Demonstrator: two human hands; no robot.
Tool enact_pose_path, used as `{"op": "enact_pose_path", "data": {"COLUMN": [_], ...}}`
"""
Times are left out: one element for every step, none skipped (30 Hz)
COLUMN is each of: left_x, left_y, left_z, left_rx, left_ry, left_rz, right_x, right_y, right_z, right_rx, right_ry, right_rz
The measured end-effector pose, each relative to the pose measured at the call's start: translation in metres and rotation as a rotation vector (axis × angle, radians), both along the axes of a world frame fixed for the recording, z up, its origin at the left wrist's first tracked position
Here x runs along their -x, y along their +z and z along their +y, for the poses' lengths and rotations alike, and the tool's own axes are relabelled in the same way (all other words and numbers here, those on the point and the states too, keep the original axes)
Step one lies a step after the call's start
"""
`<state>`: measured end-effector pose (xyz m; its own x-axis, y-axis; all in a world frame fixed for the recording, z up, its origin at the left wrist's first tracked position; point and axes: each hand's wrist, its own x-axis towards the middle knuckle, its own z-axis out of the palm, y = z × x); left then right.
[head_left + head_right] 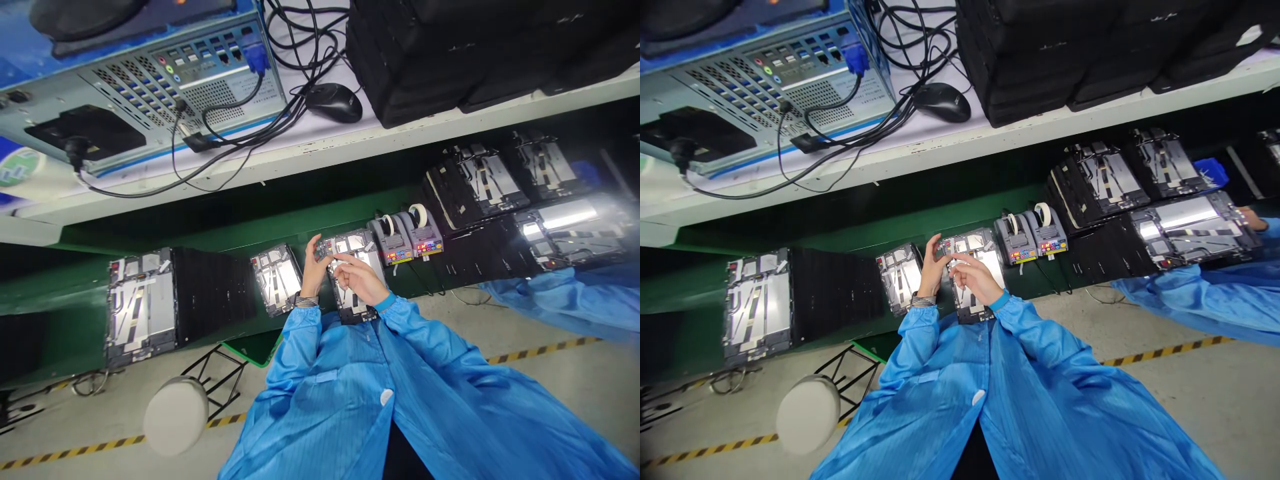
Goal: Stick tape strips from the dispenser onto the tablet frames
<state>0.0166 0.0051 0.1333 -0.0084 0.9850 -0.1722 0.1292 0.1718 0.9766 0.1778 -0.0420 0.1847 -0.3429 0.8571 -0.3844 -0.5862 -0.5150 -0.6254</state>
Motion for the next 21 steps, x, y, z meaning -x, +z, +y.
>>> {"op": "enact_pose_path", "data": {"left_x": [-0.0002,-0.0004,-0.0007,-0.0009,-0.0010,-0.0011,-0.0011,-0.0010,-0.0009,-0.0008,-0.0007,-0.0007,-0.0007,-0.0008,-0.0010,-0.0011,-0.0012,-0.0012,-0.0012,-0.0010,-0.0008], "left_y": [0.0005,0.0007,0.0008,0.0006,0.0003,-0.0002,-0.0007,-0.0012,-0.0017,-0.0021,-0.0024,-0.0025,-0.0023,-0.0018,-0.0010,0.0000,0.0012,0.0025,0.0038,0.0050,0.0062], "left_z": [0.0000,0.0000,0.0000,0.0002,0.0003,0.0004,0.0006,0.0007,0.0008,0.0009,0.0009,0.0009,0.0008,0.0008,0.0008,0.0008,0.0009,0.0011,0.0013,0.0014,0.0016], "left_rx": [-0.007,-0.014,-0.021,-0.028,-0.034,-0.041,-0.048,-0.057,-0.065,-0.073,-0.078,-0.081,-0.083,-0.085,-0.085,-0.084,-0.083,-0.081,-0.080,-0.081,-0.086], "left_ry": [-0.006,-0.011,-0.015,-0.017,-0.019,-0.020,-0.021,-0.024,-0.028,-0.031,-0.031,-0.031,-0.028,-0.026,-0.024,-0.024,-0.026,-0.031,-0.037,-0.045,-0.053], "left_rz": [0.010,0.017,0.023,0.030,0.037,0.046,0.056,0.067,0.075,0.080,0.083,0.082,0.078,0.074,0.071,0.071,0.077,0.088,0.104,0.120,0.136], "right_x": [-0.0002,-0.0004,-0.0005,-0.0006,-0.0006,-0.0004,-0.0003,-0.0001,0.0001,0.0002,0.0003,0.0004,0.0004,0.0004,0.0003,0.0003,0.0002,0.0002,0.0001,0.0001,0.0000], "right_y": [-0.0004,-0.0011,-0.0020,-0.0031,-0.0042,-0.0054,-0.0063,-0.0069,-0.0072,-0.0071,-0.0068,-0.0062,-0.0055,-0.0049,-0.0044,-0.0042,-0.0042,-0.0045,-0.0049,-0.0054,-0.0059], "right_z": [0.0000,0.0000,0.0001,0.0001,0.0001,0.0001,0.0001,0.0000,-0.0002,-0.0004,-0.0008,-0.0011,-0.0014,-0.0016,-0.0016,-0.0015,-0.0011,-0.0007,-0.0001,0.0005,0.0010], "right_rx": [-0.003,-0.004,-0.005,-0.005,-0.006,-0.008,-0.011,-0.014,-0.014,-0.011,-0.007,-0.002,0.001,0.003,0.003,0.003,0.004,0.006,0.009,0.013,0.018], "right_ry": [-0.001,0.002,0.005,0.008,0.010,0.010,0.008,0.007,0.006,0.009,0.013,0.016,0.017,0.017,0.015,0.012,0.009,0.007,0.004,0.002,0.001], "right_rz": [0.005,0.010,0.014,0.019,0.023,0.027,0.030,0.031,0.030,0.028,0.026,0.025,0.027,0.030,0.033,0.034,0.032,0.029,0.025,0.022,0.022]}}
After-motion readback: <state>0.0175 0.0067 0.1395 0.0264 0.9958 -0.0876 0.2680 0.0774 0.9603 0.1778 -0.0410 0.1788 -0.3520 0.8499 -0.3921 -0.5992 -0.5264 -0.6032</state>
